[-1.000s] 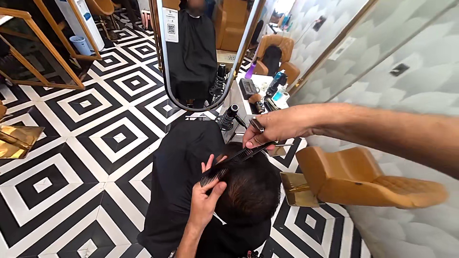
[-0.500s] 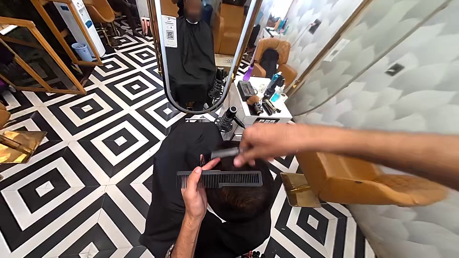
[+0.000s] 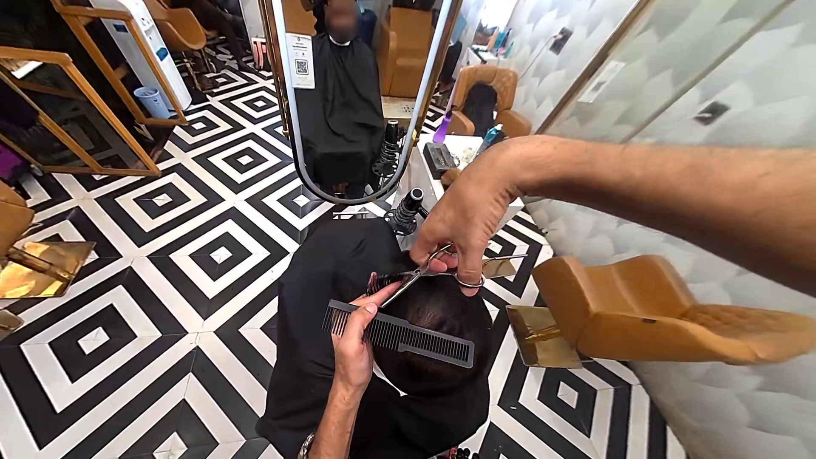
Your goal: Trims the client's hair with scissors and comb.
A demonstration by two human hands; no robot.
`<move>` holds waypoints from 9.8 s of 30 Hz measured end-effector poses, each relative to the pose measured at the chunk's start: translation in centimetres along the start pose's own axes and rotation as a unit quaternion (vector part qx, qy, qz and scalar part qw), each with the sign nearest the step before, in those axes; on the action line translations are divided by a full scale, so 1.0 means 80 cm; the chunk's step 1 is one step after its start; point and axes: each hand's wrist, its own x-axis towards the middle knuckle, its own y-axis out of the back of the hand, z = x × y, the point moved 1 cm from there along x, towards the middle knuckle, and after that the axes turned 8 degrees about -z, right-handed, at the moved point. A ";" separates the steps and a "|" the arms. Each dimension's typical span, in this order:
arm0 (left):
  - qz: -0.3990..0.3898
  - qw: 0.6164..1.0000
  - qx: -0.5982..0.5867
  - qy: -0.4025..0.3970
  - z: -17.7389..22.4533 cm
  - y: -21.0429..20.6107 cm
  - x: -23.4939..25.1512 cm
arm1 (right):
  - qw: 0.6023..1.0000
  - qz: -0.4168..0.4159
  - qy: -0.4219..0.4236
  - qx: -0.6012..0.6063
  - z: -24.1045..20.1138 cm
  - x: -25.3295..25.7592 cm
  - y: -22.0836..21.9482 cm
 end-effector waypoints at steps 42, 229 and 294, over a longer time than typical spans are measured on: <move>0.295 0.949 -0.078 0.081 -0.052 0.089 -0.067 | 0.964 0.211 0.023 0.161 0.040 0.105 -0.007; -0.076 0.994 0.074 -0.008 -0.005 -0.025 -0.066 | 0.993 0.021 -0.040 0.105 -0.059 -0.023 -0.073; -0.156 0.976 0.150 -0.034 0.003 -0.026 -0.064 | 0.739 0.361 -0.004 0.569 -0.054 -0.060 -0.236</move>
